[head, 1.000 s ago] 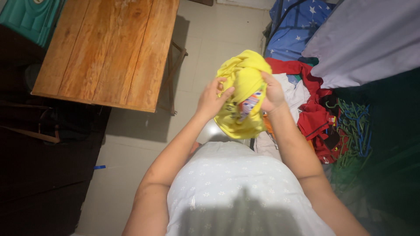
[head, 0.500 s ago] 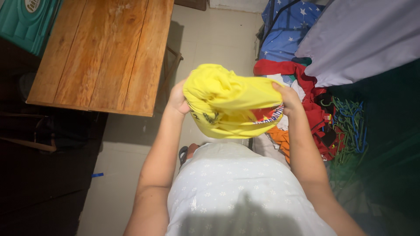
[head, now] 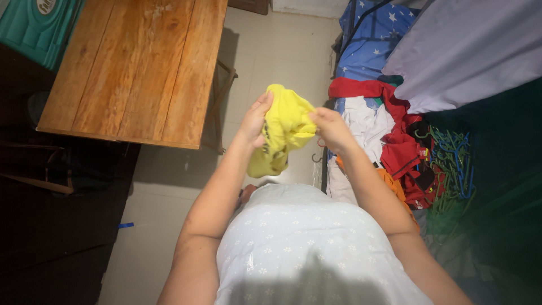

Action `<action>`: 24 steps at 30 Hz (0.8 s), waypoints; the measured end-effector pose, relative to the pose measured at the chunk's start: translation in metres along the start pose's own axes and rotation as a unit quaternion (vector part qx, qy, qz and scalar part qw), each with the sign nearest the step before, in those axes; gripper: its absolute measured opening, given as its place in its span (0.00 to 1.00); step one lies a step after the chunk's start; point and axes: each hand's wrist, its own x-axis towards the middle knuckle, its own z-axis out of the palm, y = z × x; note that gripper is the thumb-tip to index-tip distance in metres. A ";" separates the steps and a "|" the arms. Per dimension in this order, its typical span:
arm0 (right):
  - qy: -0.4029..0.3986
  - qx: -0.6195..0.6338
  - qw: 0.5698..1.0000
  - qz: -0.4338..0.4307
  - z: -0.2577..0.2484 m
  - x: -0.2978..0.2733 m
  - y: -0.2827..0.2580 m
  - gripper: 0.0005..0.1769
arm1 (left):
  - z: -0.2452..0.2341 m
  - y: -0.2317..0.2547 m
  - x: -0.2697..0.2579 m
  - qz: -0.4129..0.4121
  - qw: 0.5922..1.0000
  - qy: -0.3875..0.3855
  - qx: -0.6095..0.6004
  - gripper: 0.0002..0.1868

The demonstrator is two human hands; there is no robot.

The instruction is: The person folds a black t-shirt on a wooden table, smoothing it out and folding it into a compact rectangle before placing it on a stack. They then pick up another black t-shirt from a pile on the bed, unfold it, and fold it on the table. Finally, they pick up a yellow t-shirt from the bed and begin to unfold it.

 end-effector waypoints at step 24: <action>-0.100 0.453 0.885 -0.025 -0.026 -0.019 -0.018 0.19 | -0.001 -0.047 -0.015 0.003 0.865 0.061 0.498 0.17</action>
